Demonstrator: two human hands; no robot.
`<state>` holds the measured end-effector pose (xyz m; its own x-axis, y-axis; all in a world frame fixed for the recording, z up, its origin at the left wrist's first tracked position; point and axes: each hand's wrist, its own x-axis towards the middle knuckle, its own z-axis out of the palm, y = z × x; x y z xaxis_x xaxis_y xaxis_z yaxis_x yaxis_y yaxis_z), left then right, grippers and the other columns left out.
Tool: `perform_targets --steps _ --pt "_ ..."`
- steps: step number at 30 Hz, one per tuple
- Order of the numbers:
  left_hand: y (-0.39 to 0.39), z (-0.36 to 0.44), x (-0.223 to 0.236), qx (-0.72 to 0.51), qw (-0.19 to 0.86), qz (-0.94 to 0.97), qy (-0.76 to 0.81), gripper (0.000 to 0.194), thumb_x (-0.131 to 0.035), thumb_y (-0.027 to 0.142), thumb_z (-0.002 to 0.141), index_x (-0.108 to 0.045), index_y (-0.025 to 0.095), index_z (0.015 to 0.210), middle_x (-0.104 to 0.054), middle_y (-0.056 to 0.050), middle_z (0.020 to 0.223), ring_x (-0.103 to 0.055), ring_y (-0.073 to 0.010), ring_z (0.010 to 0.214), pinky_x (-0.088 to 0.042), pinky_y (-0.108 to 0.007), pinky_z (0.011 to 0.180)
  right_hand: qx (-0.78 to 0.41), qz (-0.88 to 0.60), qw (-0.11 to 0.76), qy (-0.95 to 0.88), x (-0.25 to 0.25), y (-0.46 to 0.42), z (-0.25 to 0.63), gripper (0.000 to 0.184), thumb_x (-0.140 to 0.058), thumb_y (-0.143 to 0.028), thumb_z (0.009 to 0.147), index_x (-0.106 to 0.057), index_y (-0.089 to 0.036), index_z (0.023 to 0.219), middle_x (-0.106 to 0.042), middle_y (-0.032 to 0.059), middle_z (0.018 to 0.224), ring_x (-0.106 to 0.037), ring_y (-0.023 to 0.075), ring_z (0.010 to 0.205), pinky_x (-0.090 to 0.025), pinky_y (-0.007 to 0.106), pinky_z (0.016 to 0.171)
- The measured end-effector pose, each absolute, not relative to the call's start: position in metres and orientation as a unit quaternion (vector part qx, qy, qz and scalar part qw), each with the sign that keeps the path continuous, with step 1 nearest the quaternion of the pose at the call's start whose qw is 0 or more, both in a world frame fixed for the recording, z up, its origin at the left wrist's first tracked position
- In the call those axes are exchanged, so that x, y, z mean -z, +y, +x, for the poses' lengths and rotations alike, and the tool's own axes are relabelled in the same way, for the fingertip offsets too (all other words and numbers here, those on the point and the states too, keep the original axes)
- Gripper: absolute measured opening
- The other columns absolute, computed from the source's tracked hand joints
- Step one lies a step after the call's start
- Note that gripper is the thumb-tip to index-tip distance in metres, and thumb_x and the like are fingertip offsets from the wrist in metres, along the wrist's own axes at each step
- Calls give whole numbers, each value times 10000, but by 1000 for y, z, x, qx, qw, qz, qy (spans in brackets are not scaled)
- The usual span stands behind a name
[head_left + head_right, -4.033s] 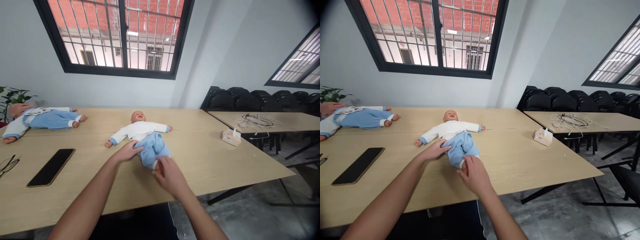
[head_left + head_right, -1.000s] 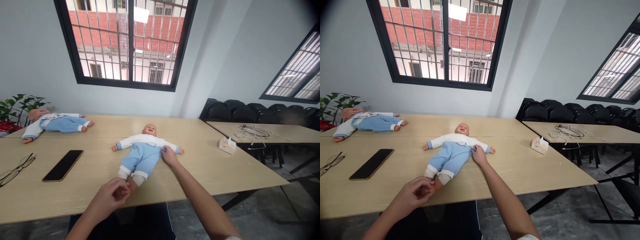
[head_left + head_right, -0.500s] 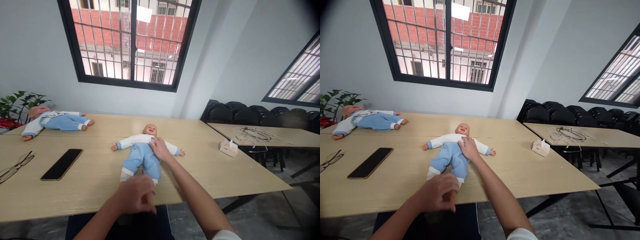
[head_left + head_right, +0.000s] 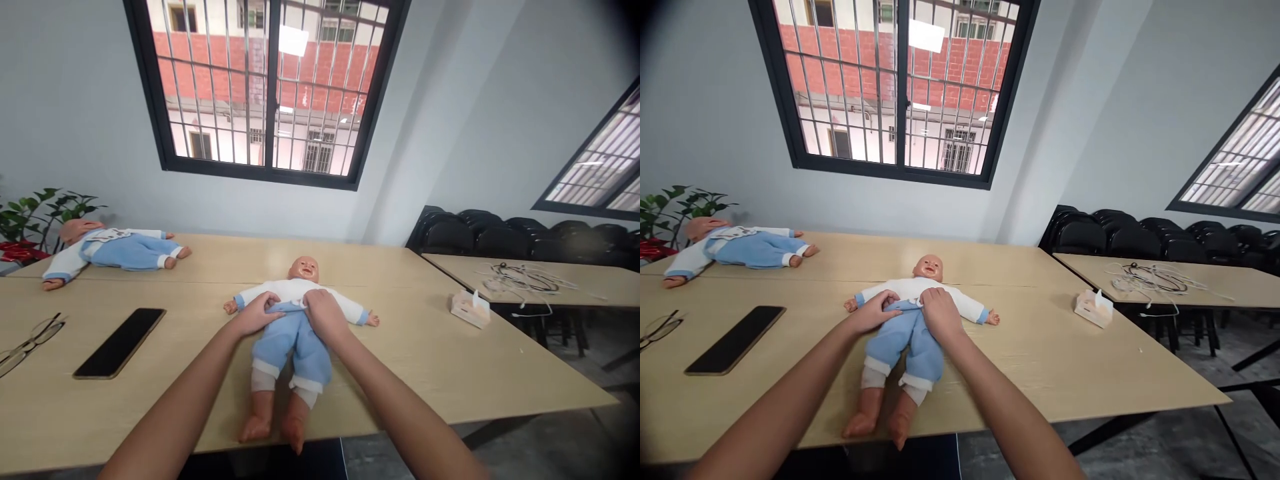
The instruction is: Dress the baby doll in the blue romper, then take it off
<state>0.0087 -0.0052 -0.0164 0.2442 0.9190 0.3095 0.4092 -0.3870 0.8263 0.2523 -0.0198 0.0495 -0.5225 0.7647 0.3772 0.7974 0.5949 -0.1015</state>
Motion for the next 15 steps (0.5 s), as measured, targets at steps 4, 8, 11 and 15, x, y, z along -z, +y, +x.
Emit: perform_targets --steps 4,8,11,15 --pt "-7 9 19 -416 368 723 410 365 -630 514 890 -646 170 1011 -656 -45 986 -590 -200 926 -474 -318 863 -63 -415 193 -887 -54 -17 265 158 -591 -107 889 -611 -193 1020 -679 95 994 -581 252 922 -401 341 831" --pt "1 -2 21 -443 417 692 388 302 -603 471 891 -613 174 941 -595 -7 848 -548 -164 802 -461 -286 768 -224 -381 261 -858 -68 -10 260 307 -678 -310 895 -626 -235 1188 -692 75 1167 -613 254 1024 -443 360 899" --pt "3 -6 26 -453 437 675 386 352 -645 459 855 -590 178 1060 -591 -8 882 -562 -165 828 -474 -287 774 -236 -382 252 -857 -79 0 245 189 -681 -295 893 -715 -247 1073 -720 67 1094 -631 257 995 -444 376 913" --pt "-1 -4 24 -430 403 702 399 425 -692 482 840 -627 175 1126 -630 -54 1014 -579 -200 927 -482 -326 856 -138 -367 214 -895 -80 8 228 135 -629 -175 899 -702 -226 1000 -685 72 1037 -613 240 979 -438 343 876"
